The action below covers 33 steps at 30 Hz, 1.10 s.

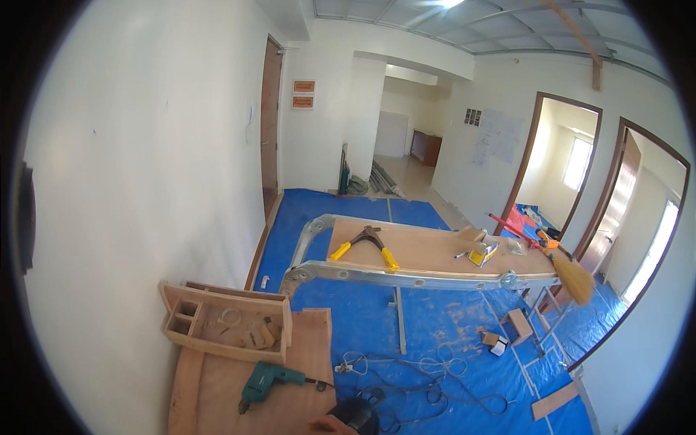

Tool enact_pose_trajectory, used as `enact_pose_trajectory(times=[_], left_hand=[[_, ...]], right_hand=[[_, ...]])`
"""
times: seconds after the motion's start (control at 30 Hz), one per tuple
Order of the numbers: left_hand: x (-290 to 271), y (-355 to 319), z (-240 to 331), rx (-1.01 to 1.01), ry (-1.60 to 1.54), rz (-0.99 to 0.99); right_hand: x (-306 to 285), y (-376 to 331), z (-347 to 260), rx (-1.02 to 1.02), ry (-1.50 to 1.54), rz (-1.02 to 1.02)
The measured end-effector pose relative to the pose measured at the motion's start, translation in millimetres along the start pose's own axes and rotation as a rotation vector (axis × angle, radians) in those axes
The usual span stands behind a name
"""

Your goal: The person is assembling a corded drill by attaching a drill bit to the chuck and tightening it. They handle the drill and bit with both hands, occasionally adjusting the chuck and checking the fit.

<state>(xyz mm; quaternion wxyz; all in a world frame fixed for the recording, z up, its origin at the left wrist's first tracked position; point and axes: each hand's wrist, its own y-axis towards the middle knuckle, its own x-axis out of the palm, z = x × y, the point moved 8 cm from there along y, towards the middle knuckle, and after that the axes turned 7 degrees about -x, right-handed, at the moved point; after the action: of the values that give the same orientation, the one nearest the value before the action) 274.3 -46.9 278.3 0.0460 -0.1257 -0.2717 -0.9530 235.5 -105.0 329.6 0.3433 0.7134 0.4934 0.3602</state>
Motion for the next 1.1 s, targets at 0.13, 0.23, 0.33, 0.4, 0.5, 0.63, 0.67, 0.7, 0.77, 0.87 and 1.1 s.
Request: enact_pose_trajectory(times=[0.13, 0.23, 0.33, 0.4, 0.5, 0.63, 0.67, 0.7, 0.77, 0.87, 1.1], left_hand=[[-8, 7, -7, -0.168, 0.19, 0.163], [-7, 13, -22, -0.289, 0.068, 0.264], [2, 12, -38, -0.36, -0.47, 0.463], [20, 9, -62, -0.387, -1.27, 0.839], [49, 4, -77, 0.094, -1.889, 1.508], [23, 44, -55, 0.921, -1.722, 0.97], [8, 58, -49, 1.099, -1.574, 0.673], [-4, 59, -39, 1.265, -1.366, 0.393], [6, 64, -30, 1.255, -1.214, 0.077], [20, 27, -38, 0.469, -1.154, 0.475], [-21, -4, 22, -0.248, 0.83, 0.694]], right_hand=[[-18, -55, 37, 0.674, 0.148, -0.027], [6, -4, 22, -0.21, 0.014, 0.418], [-27, -63, 41, 0.541, -0.001, 0.228], [-25, -74, 33, 0.577, 0.035, 0.288], [-27, -89, 24, 0.64, 0.099, 0.382], [-23, -95, 10, 0.585, 0.171, 0.593], [-22, -90, 7, 0.565, 0.143, 0.624], [-14, -85, 5, 0.572, 0.145, 0.646], [-14, -85, 1, 0.534, 0.079, 0.709], [-24, -104, 18, 0.486, 0.038, 0.828], [-13, -84, -12, 0.627, -0.139, 0.648]])
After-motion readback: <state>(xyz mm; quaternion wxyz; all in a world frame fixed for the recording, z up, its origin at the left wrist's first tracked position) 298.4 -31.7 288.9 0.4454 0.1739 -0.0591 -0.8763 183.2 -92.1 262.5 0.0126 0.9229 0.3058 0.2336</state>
